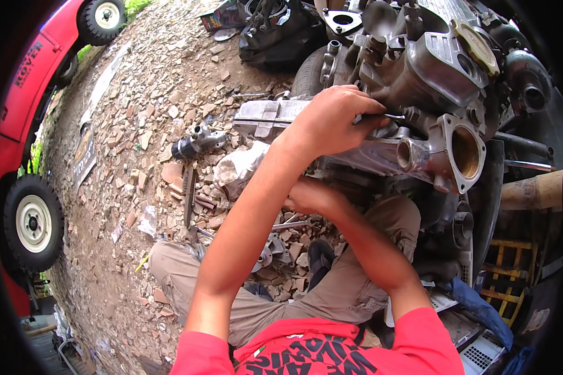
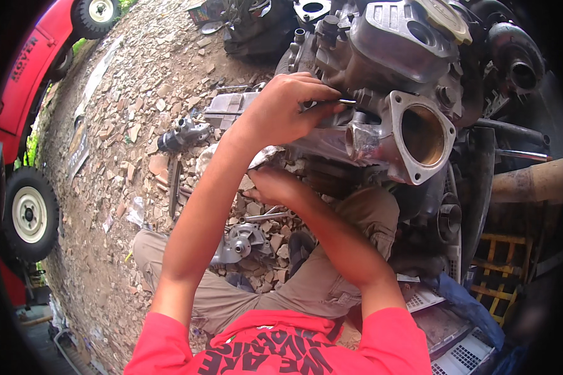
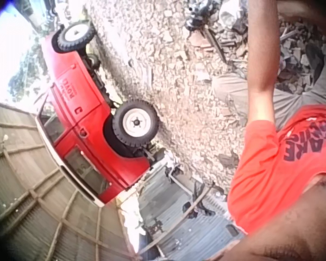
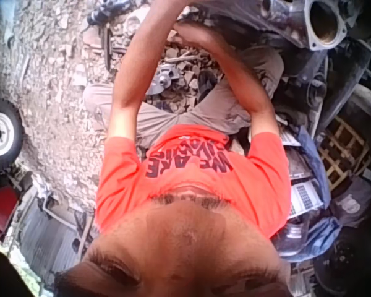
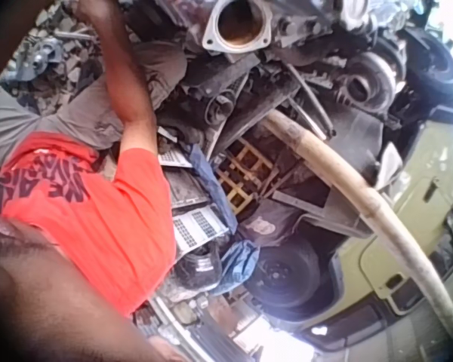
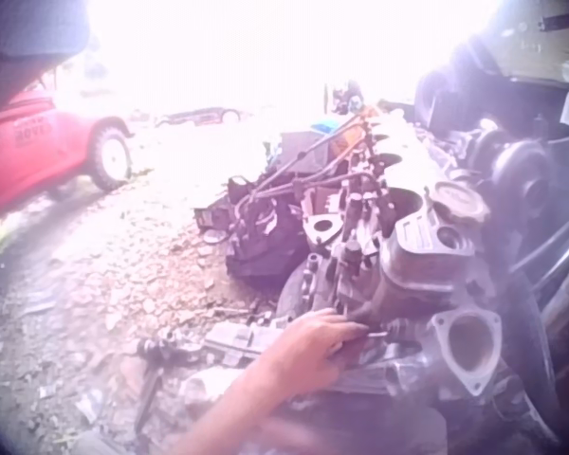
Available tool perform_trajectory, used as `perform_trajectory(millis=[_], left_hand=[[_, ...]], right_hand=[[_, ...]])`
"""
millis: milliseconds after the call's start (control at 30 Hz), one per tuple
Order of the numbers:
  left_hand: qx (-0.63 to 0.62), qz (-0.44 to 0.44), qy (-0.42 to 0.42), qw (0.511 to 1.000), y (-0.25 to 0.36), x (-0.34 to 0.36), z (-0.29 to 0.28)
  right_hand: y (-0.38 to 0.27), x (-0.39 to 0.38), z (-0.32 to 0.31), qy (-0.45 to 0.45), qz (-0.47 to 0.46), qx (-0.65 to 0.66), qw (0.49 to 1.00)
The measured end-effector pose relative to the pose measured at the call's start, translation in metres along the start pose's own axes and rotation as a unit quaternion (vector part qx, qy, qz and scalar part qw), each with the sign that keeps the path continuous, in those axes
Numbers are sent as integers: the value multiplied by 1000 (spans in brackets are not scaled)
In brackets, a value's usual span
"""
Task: The person sits on the ground and uses a wrench to loosen and remove bolts from a car engine. They detach a metal gasket and a larger engine component, placing them aside on the ground.
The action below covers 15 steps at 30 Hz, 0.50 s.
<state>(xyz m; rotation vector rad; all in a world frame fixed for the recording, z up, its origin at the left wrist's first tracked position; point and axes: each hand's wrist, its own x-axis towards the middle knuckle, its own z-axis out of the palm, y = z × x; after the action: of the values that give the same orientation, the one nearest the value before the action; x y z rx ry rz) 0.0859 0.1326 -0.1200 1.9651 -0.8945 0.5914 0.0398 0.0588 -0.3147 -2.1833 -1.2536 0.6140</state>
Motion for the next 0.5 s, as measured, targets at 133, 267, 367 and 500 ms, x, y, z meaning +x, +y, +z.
perform_trajectory(millis=[133,267,367,500], left_hand=[[45,6,-10,999,6,6,-7],[67,15,4,998,9,6,-7],[39,-4,61,997,5,-4,7],[51,8,8,999,7,4,-1]], right_hand=[[1,-1,-2,-29,15,1,999],[-3,1,-5,-38,5,-1,999],[-27,-4,-24,-23,-5,19,1000],[-11,-6,-14,-6,17,22,1000]])
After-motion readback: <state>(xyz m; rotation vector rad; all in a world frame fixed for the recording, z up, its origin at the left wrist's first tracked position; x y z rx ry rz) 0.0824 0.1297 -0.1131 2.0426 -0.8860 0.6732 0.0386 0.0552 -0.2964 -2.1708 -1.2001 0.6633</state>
